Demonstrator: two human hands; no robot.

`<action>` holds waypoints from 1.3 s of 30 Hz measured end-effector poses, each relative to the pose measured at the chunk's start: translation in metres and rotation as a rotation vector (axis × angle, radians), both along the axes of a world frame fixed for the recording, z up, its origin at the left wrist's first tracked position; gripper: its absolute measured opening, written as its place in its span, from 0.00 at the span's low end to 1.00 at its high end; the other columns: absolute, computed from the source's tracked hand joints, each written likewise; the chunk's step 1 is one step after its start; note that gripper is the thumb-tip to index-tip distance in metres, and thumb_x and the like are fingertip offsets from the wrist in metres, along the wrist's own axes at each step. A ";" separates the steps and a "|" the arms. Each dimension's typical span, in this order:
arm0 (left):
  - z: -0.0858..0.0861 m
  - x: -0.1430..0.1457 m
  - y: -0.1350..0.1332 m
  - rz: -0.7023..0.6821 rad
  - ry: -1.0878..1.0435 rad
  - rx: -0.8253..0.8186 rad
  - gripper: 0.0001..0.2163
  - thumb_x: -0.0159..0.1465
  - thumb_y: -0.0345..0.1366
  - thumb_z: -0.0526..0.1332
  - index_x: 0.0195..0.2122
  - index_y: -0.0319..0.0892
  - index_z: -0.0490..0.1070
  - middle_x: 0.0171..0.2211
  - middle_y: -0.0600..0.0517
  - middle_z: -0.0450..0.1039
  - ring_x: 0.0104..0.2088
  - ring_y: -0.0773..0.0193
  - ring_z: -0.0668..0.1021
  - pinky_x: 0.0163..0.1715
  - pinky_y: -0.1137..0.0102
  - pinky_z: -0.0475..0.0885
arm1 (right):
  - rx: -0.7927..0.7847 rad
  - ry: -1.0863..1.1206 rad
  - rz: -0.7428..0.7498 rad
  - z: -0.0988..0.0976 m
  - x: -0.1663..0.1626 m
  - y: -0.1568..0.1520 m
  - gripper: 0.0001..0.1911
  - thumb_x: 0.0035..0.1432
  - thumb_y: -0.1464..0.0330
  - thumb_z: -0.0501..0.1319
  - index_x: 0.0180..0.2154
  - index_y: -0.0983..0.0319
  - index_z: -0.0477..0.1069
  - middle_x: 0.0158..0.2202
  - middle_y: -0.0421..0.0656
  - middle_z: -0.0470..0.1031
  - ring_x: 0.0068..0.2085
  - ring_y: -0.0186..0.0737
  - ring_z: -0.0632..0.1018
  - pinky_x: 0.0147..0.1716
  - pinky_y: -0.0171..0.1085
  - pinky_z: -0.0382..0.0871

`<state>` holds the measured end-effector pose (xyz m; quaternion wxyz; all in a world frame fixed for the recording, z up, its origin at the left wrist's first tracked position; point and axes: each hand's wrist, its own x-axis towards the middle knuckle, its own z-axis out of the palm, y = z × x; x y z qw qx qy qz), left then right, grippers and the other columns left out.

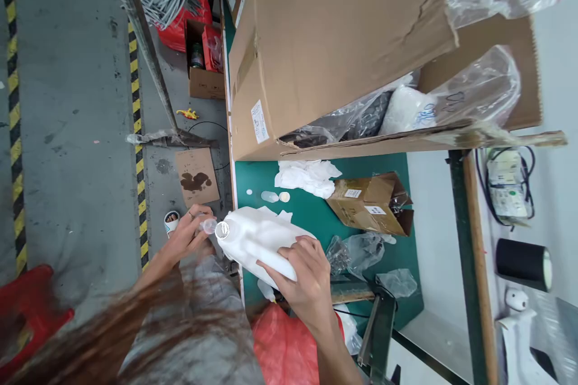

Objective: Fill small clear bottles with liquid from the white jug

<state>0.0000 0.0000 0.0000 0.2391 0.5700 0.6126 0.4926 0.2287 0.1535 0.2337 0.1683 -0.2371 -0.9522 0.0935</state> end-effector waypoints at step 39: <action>-0.015 -0.009 -0.010 -0.020 -0.157 -0.029 0.13 0.86 0.44 0.51 0.60 0.50 0.73 0.58 0.42 0.79 0.58 0.50 0.80 0.60 0.55 0.79 | -0.001 -0.079 0.037 -0.010 -0.021 -0.013 0.13 0.73 0.61 0.74 0.39 0.57 0.73 0.31 0.37 0.76 0.35 0.42 0.77 0.41 0.46 0.77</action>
